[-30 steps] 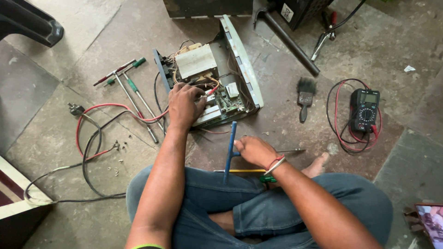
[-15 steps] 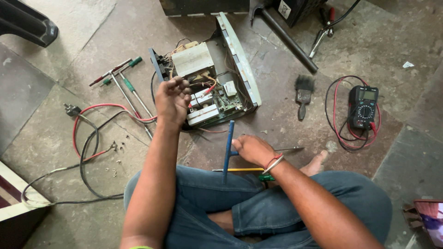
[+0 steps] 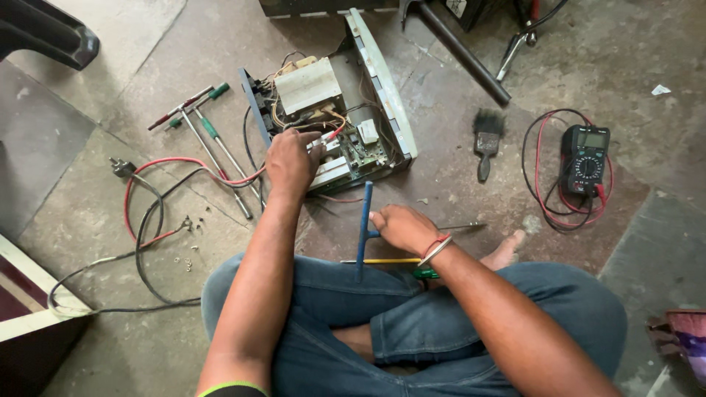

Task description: The person sits on the floor and repairs an open electronic device, likely a battery charger. They use a screwdriver to tighten connections on the internal circuit board and handle various wires and components.

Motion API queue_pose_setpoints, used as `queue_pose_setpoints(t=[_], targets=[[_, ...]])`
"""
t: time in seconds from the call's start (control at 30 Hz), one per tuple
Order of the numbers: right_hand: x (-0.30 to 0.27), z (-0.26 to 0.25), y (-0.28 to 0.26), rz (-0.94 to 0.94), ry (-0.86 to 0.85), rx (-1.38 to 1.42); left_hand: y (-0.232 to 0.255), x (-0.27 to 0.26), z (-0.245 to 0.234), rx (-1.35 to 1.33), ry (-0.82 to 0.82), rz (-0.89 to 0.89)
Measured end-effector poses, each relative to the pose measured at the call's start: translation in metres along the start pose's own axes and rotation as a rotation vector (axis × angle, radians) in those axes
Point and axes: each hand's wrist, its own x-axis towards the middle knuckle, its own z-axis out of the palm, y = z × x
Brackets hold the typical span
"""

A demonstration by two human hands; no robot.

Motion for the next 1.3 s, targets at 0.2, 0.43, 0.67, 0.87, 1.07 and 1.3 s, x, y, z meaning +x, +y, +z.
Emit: queue_pose_setpoints(t=[0.2,0.43,0.67,0.87,1.07,1.3], targets=[[0.001,0.002,0.001,-0.016,0.005,0.002,-0.001,0.002,0.008,0.038,-0.045,0.017],[0.005,0.004,0.004,-0.044,0.009,-0.021,0.005,-0.001,0.004,0.059,-0.024,0.098],[0.005,0.002,0.005,-0.045,-0.036,0.000,0.006,-0.005,0.000,0.033,0.036,0.128],[0.013,0.008,0.015,-0.072,-0.060,0.001,0.003,0.004,-0.039,-0.096,0.133,0.135],[0.030,0.028,0.049,-0.216,-0.054,0.059,-0.084,-0.030,-0.114,0.012,0.120,0.014],[0.028,0.018,0.048,-0.140,-0.075,-0.035,-0.218,-0.171,-0.126,0.187,0.057,-0.413]])
